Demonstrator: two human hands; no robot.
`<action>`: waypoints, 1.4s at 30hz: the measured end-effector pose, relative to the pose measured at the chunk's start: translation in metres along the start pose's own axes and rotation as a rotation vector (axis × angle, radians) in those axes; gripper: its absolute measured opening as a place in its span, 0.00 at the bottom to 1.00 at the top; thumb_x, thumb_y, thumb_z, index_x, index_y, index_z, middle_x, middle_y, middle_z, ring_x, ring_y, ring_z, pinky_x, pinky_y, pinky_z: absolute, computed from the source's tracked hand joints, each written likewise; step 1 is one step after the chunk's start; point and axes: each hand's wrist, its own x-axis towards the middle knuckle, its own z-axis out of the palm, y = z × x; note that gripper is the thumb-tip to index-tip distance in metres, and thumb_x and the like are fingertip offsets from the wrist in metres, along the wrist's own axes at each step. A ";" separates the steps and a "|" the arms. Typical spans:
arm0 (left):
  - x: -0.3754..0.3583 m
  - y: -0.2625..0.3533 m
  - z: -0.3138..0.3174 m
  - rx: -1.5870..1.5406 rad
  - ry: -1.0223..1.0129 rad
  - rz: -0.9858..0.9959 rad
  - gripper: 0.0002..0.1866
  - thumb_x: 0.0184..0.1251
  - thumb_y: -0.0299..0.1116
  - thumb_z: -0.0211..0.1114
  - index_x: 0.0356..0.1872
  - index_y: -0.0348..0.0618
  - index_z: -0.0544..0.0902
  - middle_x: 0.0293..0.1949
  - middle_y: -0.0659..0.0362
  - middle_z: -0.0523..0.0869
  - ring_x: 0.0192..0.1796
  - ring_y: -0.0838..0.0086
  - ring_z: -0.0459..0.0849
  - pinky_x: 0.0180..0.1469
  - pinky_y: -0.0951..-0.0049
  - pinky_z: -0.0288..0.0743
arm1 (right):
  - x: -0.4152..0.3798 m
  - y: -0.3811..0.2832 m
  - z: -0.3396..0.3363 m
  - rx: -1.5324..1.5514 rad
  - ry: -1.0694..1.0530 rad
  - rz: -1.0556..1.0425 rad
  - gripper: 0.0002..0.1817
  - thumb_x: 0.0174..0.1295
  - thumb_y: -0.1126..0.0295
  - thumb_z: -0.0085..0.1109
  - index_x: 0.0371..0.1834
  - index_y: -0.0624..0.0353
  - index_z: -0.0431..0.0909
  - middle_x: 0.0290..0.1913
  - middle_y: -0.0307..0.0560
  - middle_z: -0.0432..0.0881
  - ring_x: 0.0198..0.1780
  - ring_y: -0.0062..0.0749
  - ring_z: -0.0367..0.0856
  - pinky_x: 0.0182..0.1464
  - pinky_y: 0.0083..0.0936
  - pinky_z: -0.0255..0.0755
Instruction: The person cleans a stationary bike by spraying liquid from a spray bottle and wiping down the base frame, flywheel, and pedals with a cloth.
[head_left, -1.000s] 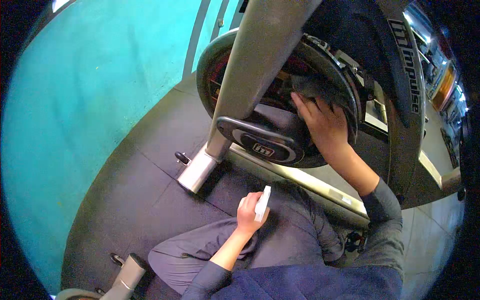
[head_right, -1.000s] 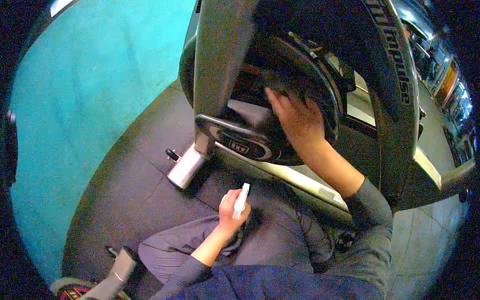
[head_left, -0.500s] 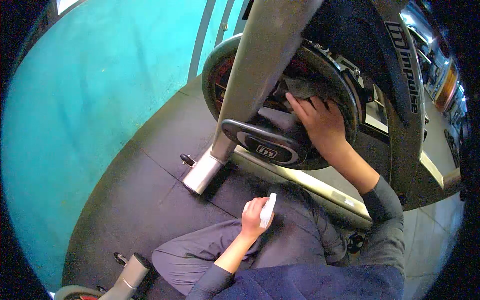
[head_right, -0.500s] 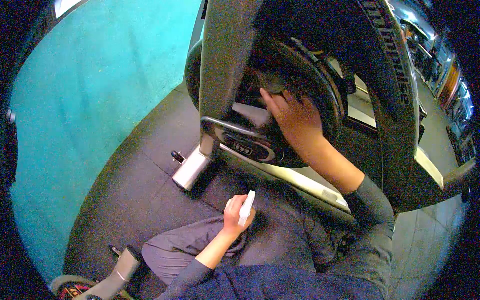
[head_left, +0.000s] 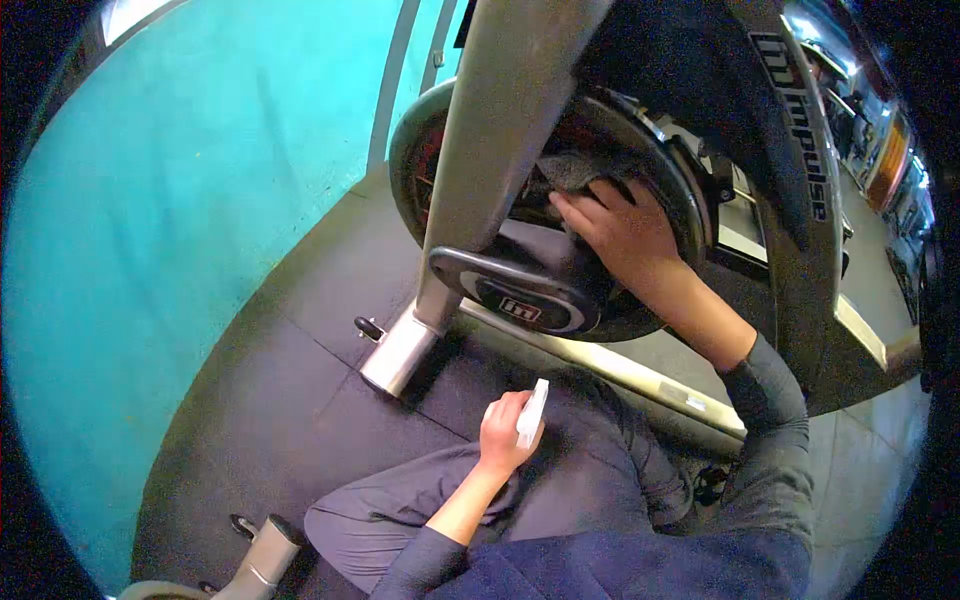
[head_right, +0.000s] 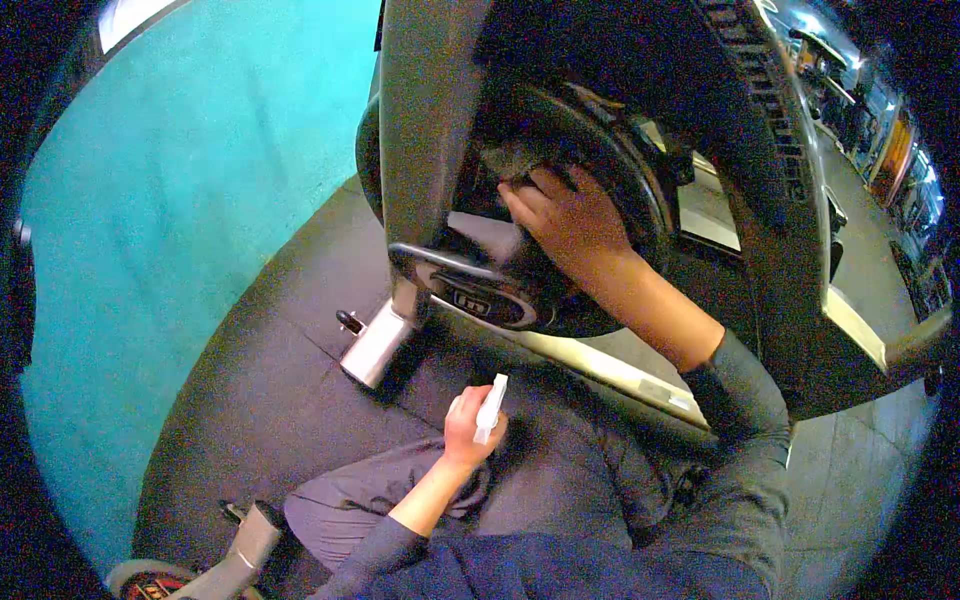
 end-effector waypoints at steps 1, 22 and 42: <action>0.000 0.001 0.000 0.003 0.006 0.009 0.21 0.45 0.26 0.67 0.45 0.40 0.76 0.39 0.53 0.81 0.40 0.56 0.81 0.43 0.62 0.73 | 0.001 0.002 0.001 0.024 0.026 -0.022 0.24 0.58 0.65 0.48 0.60 0.43 0.74 0.46 0.31 0.80 0.57 0.27 0.72 0.60 0.36 0.64; -0.005 0.004 0.008 0.026 -0.040 0.060 0.22 0.45 0.30 0.69 0.46 0.43 0.76 0.38 0.53 0.81 0.41 0.54 0.80 0.45 0.59 0.73 | -0.101 -0.008 -0.063 1.974 0.019 0.968 0.19 0.64 0.73 0.51 0.59 0.64 0.72 0.54 0.44 0.79 0.54 0.27 0.77 0.59 0.25 0.67; -0.017 0.006 -0.001 0.037 0.039 0.080 0.23 0.44 0.28 0.69 0.46 0.40 0.76 0.39 0.54 0.81 0.43 0.58 0.81 0.46 0.61 0.72 | -0.129 -0.054 -0.069 2.445 0.609 1.272 0.23 0.61 0.64 0.55 0.58 0.63 0.72 0.54 0.53 0.79 0.55 0.44 0.78 0.59 0.42 0.72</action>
